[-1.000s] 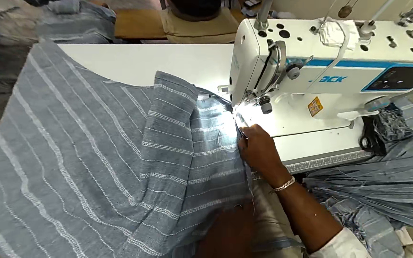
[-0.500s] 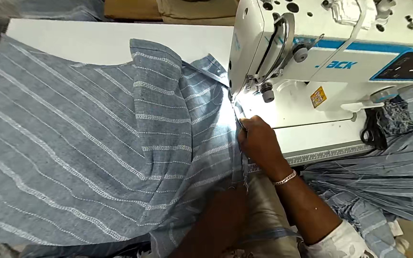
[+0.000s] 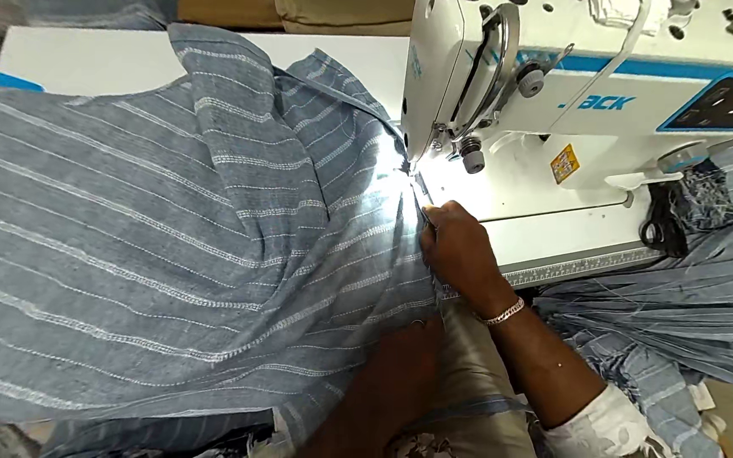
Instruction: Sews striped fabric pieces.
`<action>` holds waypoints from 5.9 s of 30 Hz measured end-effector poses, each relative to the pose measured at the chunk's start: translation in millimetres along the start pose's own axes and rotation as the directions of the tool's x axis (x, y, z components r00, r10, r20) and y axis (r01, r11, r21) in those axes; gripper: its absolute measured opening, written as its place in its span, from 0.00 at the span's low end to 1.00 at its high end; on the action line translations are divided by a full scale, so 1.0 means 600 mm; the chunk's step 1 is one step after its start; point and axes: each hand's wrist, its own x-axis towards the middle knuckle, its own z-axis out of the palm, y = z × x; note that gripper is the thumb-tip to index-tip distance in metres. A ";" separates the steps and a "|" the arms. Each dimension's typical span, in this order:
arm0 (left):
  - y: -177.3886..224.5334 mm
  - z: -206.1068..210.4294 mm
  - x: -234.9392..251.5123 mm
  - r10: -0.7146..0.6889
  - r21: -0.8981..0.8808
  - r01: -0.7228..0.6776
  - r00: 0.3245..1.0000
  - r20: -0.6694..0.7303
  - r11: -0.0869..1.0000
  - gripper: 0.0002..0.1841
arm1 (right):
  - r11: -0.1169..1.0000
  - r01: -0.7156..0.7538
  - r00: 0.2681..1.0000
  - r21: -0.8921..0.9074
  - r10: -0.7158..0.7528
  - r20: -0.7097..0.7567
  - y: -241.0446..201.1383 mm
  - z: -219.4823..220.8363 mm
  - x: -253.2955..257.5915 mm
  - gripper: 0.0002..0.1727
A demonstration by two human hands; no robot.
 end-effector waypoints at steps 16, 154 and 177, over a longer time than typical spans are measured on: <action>0.009 -0.008 0.006 0.070 0.056 -0.064 0.990 -0.124 0.996 0.18 | 1.000 0.009 0.999 -0.006 -0.009 -0.033 0.003 0.006 -0.009 0.20; -0.142 -0.195 0.184 -0.064 0.066 0.157 0.703 -0.709 0.985 0.37 | 0.971 0.235 0.962 0.039 -0.226 -0.154 0.050 0.020 0.042 0.14; -0.183 -0.263 0.208 0.038 0.120 0.069 0.699 -0.714 0.990 0.39 | 0.934 -0.258 0.965 -0.248 0.239 -0.104 0.326 -0.130 -0.053 0.32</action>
